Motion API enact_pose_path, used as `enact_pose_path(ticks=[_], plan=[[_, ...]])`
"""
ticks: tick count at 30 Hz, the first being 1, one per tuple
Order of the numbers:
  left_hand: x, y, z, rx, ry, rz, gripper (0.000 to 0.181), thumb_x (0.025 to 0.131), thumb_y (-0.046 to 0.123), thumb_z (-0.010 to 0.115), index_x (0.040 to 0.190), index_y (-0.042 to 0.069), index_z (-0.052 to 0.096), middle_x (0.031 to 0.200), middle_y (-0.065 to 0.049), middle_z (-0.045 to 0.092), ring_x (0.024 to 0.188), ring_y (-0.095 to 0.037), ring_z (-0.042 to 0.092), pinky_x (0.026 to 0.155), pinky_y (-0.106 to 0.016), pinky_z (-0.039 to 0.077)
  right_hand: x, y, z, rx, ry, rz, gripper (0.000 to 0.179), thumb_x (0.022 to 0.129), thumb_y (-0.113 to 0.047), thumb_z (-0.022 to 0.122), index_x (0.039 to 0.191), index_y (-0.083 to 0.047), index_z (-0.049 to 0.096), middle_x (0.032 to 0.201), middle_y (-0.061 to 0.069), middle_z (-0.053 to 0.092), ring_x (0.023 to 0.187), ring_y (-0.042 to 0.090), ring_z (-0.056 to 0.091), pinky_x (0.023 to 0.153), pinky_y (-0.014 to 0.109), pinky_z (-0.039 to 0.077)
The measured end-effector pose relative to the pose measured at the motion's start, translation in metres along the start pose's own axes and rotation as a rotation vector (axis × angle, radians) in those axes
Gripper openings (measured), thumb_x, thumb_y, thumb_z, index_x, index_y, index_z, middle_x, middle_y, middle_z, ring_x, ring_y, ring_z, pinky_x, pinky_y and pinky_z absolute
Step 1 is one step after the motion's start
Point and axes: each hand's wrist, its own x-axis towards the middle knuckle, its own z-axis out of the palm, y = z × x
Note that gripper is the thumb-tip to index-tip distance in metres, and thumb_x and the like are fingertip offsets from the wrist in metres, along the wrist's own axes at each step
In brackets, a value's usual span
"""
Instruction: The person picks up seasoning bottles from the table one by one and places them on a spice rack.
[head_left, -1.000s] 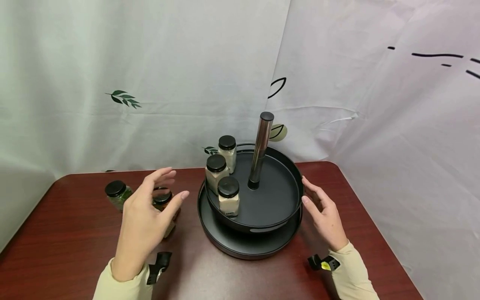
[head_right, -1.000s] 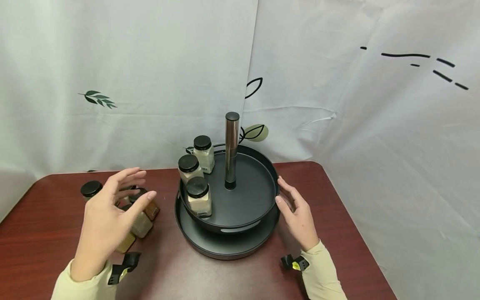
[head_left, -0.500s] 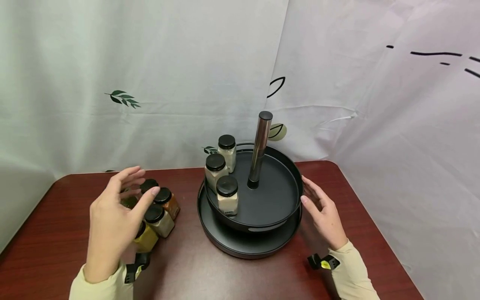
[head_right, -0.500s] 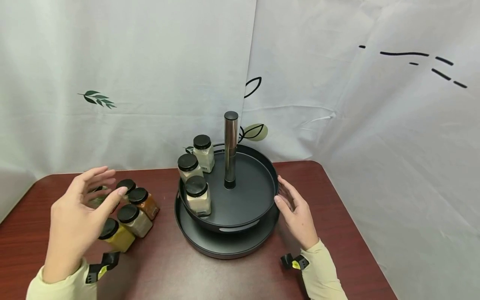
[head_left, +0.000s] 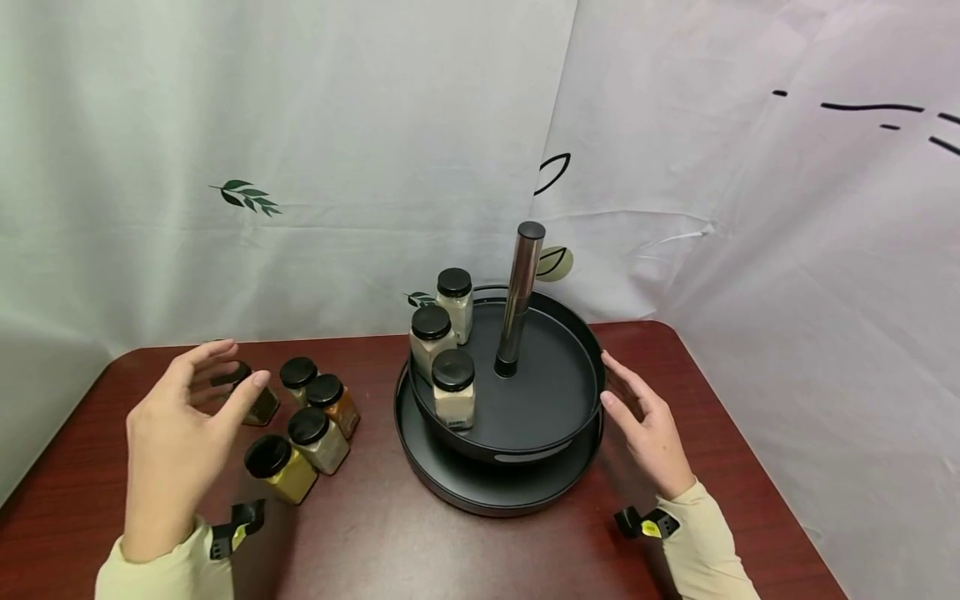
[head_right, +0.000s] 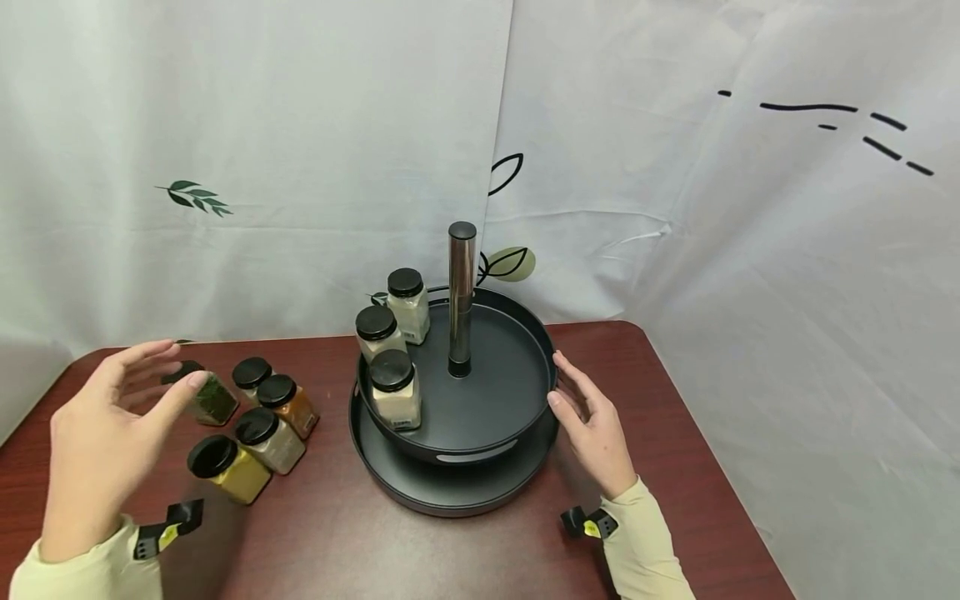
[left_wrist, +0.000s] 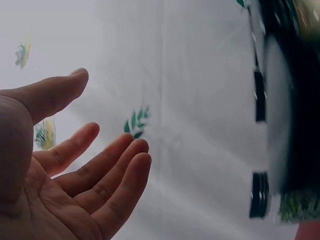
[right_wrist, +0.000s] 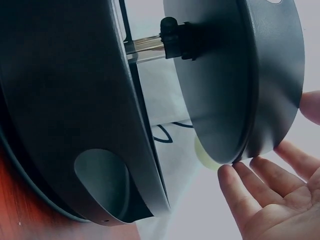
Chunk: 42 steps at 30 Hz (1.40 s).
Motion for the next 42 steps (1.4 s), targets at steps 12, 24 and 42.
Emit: enact_pose_path(ticks=[12, 24, 42], plan=[[0.007, -0.034, 0.002, 0.089, 0.006, -0.166, 0.047, 0.091, 0.026, 0.077, 0.135, 0.016, 0.065, 0.118, -0.014, 0.070, 0.082, 0.029, 0.041, 0.070, -0.002, 0.034, -0.002, 0.002, 0.000, 0.058, 0.002, -0.029, 0.047, 0.100, 0.006, 0.054, 0.147, 0.002, 0.047, 0.156, 0.018, 0.040, 0.134, 0.021, 0.052, 0.105, 0.023, 0.043], [0.011, -0.069, 0.006, 0.121, -0.040, -0.286, 0.054, 0.092, 0.026, 0.074, 0.143, 0.021, 0.058, 0.133, -0.014, 0.063, 0.105, -0.012, 0.067, 0.073, -0.004, 0.036, -0.003, 0.005, 0.002, 0.009, 0.016, -0.086, 0.045, 0.097, 0.011, 0.056, 0.141, 0.006, 0.049, 0.157, 0.019, 0.038, 0.139, 0.017, 0.047, 0.106, 0.024, 0.042], [0.005, -0.107, 0.023, 0.059, -0.239, -0.275, 0.090, 0.097, 0.024, 0.068, 0.163, 0.010, 0.009, 0.159, -0.030, 0.024, 0.135, -0.054, 0.038, 0.095, -0.071, 0.037, 0.000, 0.011, 0.005, -0.148, 0.055, -0.193, 0.037, 0.097, 0.013, 0.052, 0.133, 0.006, 0.053, 0.154, 0.020, 0.042, 0.143, 0.018, 0.040, 0.110, 0.018, 0.036]])
